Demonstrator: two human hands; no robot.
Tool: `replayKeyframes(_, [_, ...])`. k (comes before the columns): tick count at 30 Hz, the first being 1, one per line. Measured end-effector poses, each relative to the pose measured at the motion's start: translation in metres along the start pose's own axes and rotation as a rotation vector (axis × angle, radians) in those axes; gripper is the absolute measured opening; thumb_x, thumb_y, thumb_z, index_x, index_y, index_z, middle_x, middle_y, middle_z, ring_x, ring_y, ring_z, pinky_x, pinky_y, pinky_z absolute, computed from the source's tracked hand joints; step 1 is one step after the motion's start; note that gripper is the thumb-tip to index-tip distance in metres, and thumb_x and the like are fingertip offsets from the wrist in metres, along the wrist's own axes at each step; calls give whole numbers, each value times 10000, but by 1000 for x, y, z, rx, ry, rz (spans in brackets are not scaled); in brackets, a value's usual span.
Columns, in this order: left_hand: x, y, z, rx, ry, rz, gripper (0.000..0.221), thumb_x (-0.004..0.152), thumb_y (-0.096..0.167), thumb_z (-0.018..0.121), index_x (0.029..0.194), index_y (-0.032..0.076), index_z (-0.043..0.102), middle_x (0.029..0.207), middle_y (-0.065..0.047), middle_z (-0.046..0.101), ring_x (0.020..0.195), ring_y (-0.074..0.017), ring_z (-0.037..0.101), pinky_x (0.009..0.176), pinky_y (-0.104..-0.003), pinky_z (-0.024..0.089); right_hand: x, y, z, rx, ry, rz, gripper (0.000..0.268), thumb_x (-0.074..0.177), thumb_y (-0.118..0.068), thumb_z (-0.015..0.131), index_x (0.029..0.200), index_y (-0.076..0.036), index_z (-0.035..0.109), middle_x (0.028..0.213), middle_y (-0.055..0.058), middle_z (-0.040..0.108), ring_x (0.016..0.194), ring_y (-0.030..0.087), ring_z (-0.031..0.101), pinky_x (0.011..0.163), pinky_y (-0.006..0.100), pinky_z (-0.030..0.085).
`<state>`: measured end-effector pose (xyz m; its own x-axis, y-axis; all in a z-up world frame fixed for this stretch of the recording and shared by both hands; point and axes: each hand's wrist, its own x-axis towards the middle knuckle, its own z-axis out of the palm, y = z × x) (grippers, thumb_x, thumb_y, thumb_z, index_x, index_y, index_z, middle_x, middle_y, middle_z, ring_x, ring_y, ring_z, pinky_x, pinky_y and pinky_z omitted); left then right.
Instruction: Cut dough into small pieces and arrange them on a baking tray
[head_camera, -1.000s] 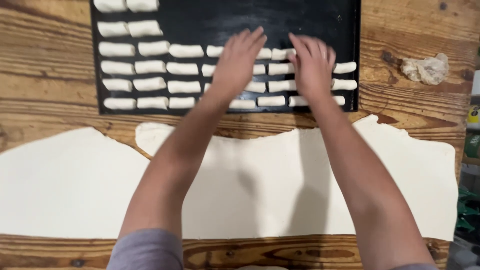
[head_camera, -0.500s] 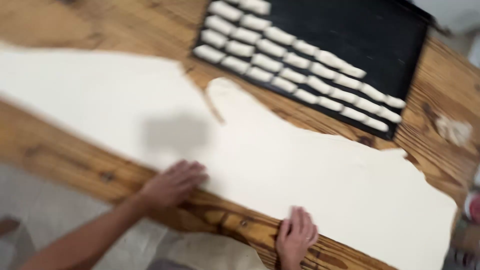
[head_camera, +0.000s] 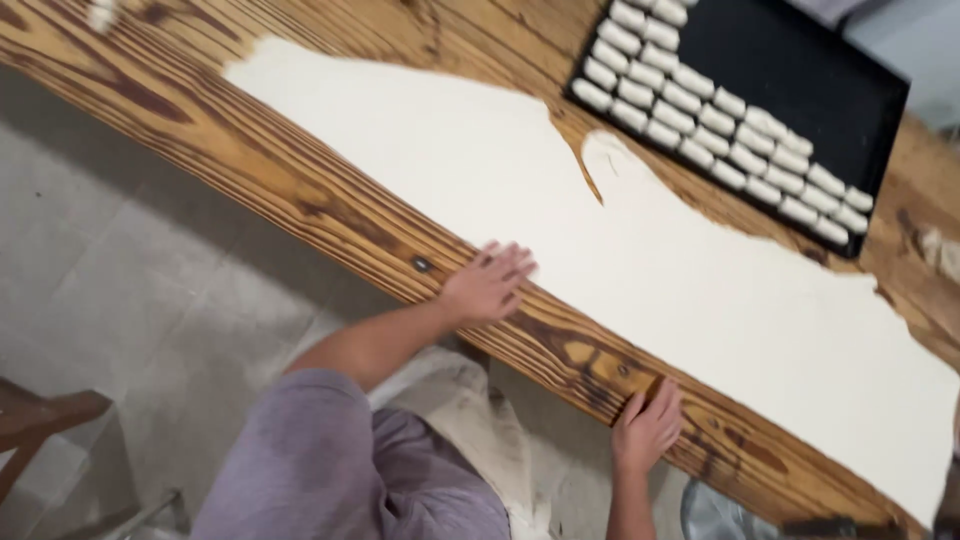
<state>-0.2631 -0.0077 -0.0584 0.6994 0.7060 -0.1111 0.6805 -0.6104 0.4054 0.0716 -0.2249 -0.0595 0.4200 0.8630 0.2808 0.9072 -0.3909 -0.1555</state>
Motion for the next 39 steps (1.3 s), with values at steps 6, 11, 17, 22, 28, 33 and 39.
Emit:
replayKeyframes(6, [-36,-26,22,52,606,121,555,1121,415,371,1614,159,380,1657,-109,372,1546,-313,350,1286,-508,201,-47,-141,2,34,-166,-389,550,1013,-299,557,1533,-138,475,1558,70,526,1432,271,483,1199,455,333])
replayKeyframes(11, [-123,-176,-53,183,94,-21,624,1052,527,207,1609,246,217,1691,-16,200,1568,-212,134,1249,-519,29,-22,-344,15,200,-423,-650,576,1015,-358,543,1547,-161,444,1601,49,461,1483,268,406,1212,487,268])
replayKeyframes(17, [-222,-353,-134,250,343,-115,658,1000,494,427,1594,213,395,1650,-61,376,1548,-228,303,1272,-483,181,12,-568,66,211,-466,-911,623,1055,-475,430,1608,-200,343,1674,5,342,1533,201,312,1261,469,181])
replayKeyframes(22, [-219,-392,-157,264,305,-64,753,992,570,384,1623,161,338,1686,-66,331,1573,-217,252,1294,-454,111,48,-667,89,95,-682,-835,677,1081,-559,207,1657,-205,194,1713,3,240,1578,197,204,1300,456,60])
replayKeyframes(28, [-189,-421,-171,212,219,-57,722,1018,488,367,1643,141,267,1705,-72,267,1583,-224,200,1303,-452,92,80,-689,96,34,-707,-589,693,1087,-545,213,1671,-183,126,1731,39,175,1600,217,105,1297,454,-10])
replayKeyframes(33, [-199,-464,-197,145,234,378,622,1019,440,419,1579,170,410,1636,-13,404,1523,-204,347,1284,-442,210,70,-662,102,138,-506,-818,667,1063,-578,323,1633,-236,279,1672,-36,316,1545,166,266,1280,403,159])
replayKeyframes(39, [-115,-495,-220,283,219,449,649,1023,533,362,1608,255,380,1647,-26,403,1540,-229,324,1274,-497,164,135,-667,118,150,-578,-732,670,1084,-558,247,1662,-221,206,1712,23,247,1567,228,229,1278,508,132])
